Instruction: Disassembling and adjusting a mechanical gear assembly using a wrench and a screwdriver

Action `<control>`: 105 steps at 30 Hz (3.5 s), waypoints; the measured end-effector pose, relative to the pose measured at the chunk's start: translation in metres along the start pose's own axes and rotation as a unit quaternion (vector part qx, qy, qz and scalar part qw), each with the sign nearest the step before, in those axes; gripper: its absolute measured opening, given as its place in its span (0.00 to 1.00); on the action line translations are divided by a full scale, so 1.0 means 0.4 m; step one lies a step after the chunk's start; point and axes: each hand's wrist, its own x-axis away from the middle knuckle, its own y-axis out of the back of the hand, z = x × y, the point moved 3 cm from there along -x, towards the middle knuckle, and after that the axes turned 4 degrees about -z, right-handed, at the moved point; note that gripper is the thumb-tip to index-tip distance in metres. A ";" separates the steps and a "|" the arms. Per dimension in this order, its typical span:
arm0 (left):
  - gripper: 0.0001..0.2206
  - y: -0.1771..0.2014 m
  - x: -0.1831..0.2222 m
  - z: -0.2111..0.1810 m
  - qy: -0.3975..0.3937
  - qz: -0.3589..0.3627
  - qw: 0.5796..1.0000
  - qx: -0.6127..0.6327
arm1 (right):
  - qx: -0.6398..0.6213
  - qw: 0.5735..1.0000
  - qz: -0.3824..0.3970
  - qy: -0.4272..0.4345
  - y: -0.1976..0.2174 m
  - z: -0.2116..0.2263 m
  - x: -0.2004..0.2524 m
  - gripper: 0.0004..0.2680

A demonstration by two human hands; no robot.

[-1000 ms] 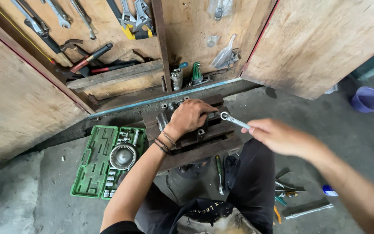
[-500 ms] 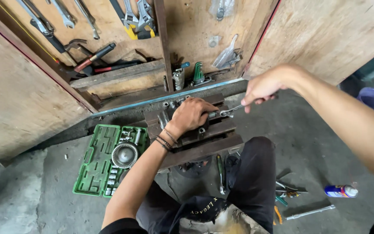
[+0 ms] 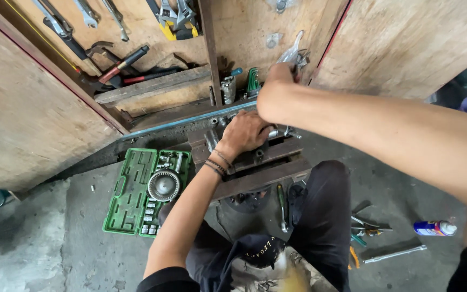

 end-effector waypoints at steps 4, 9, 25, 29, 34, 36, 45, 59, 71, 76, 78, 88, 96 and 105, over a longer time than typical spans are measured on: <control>0.26 0.113 0.005 -0.092 0.017 0.027 0.999 -0.013 | -0.056 0.995 -0.069 -0.047 -0.002 0.041 -0.063 0.14; 0.43 -0.004 -0.019 -0.045 0.124 0.027 0.986 -0.110 | -0.083 0.989 -0.110 -0.051 0.055 0.020 0.104 0.14; 0.31 -0.022 -0.035 -0.019 0.169 -0.005 0.969 -0.182 | 0.217 0.958 -0.184 0.048 -0.001 0.083 0.150 0.11; 0.25 -0.004 -0.028 -0.028 0.186 0.010 0.971 -0.150 | 0.195 0.961 -0.192 0.036 -0.002 0.070 0.242 0.08; 0.18 -0.016 -0.039 0.017 0.199 0.020 0.971 -0.128 | 0.212 0.970 -0.122 -0.012 0.058 0.058 0.351 0.11; 0.17 -0.008 -0.040 0.040 0.172 0.039 0.980 -0.088 | 0.102 0.991 -0.081 -0.011 0.063 0.059 0.316 0.12; 0.16 0.043 -0.111 0.062 0.196 0.165 0.959 -0.119 | -0.081 0.996 -0.041 -0.015 0.010 0.079 0.239 0.09; 0.14 0.074 -0.109 0.031 0.389 -0.021 0.912 -0.129 | -0.088 0.941 -0.328 0.018 -0.128 0.035 0.352 0.07; 0.12 0.060 -0.105 0.036 0.418 -0.020 0.900 -0.123 | 0.135 0.922 -0.360 0.042 -0.098 0.133 0.434 0.10; 0.11 0.052 -0.088 0.029 0.425 -0.024 0.895 -0.135 | 0.164 0.912 -0.374 0.035 -0.104 0.147 0.474 0.14; 0.11 0.039 -0.091 0.040 0.422 -0.015 0.896 -0.137 | 0.162 0.896 -0.413 0.000 -0.110 0.170 0.469 0.14; 0.11 0.019 -0.101 0.034 0.421 -0.032 0.894 -0.147 | 0.066 0.907 -0.400 -0.115 -0.121 0.168 0.456 0.11; 0.09 -0.005 -0.089 0.065 0.421 -0.047 0.891 -0.163 | -0.254 0.947 -0.194 -0.035 -0.238 0.072 0.377 0.12; 0.10 0.014 -0.098 0.048 0.383 -0.044 0.909 -0.159 | -0.083 0.884 -0.460 0.026 -0.195 0.083 0.421 0.10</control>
